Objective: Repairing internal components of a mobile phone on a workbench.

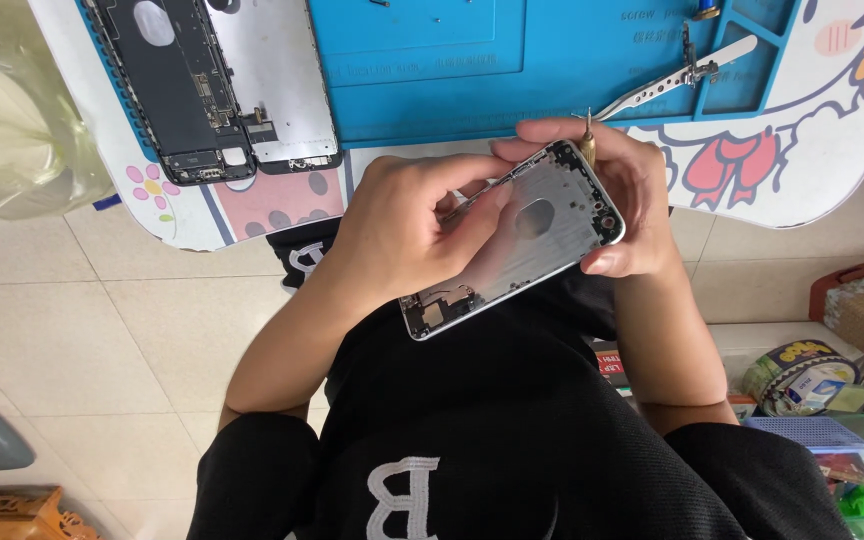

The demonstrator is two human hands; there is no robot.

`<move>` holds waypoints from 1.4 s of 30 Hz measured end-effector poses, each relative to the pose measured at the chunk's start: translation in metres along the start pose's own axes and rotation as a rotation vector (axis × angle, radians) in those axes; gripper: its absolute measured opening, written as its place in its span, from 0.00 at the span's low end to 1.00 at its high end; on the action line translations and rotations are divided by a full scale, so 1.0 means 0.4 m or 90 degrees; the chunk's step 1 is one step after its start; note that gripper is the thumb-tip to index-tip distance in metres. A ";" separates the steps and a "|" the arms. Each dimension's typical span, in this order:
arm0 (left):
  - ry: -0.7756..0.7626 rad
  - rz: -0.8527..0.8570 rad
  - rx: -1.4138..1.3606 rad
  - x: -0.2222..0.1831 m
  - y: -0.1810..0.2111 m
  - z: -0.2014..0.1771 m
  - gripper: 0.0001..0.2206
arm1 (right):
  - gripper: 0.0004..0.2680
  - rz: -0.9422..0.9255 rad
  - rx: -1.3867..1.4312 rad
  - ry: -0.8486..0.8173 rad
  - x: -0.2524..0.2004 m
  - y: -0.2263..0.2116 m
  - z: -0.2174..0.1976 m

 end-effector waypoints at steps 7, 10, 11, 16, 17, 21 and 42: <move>0.031 -0.005 -0.040 0.009 -0.024 0.008 0.07 | 0.40 0.013 0.018 0.002 0.008 -0.005 0.007; 0.043 0.001 -0.061 0.010 -0.035 0.009 0.05 | 0.40 0.008 0.015 -0.010 0.012 -0.008 0.010; 0.047 -0.005 -0.066 0.010 -0.036 0.008 0.05 | 0.40 0.014 0.019 -0.013 0.011 -0.008 0.013; 0.047 -0.018 -0.074 0.014 -0.047 0.010 0.05 | 0.40 0.030 0.032 -0.016 0.015 -0.009 0.013; 0.051 -0.009 -0.070 0.016 -0.045 0.007 0.05 | 0.40 0.030 0.029 -0.024 0.017 -0.010 0.015; 0.052 0.016 -0.067 0.018 -0.039 -0.001 0.05 | 0.39 0.032 0.024 -0.039 0.018 -0.010 0.020; 0.110 0.047 -0.068 0.021 -0.056 0.000 0.04 | 0.42 -0.010 -0.089 -0.003 0.010 0.005 0.015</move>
Point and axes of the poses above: each hand's wrist, its own x-axis towards the middle knuckle, its own z-axis out of the palm, y = z × x, the point moved 7 cm from there along x, towards the middle knuckle, and after that the axes turned 8 degrees about y, right-handed, at the moved point
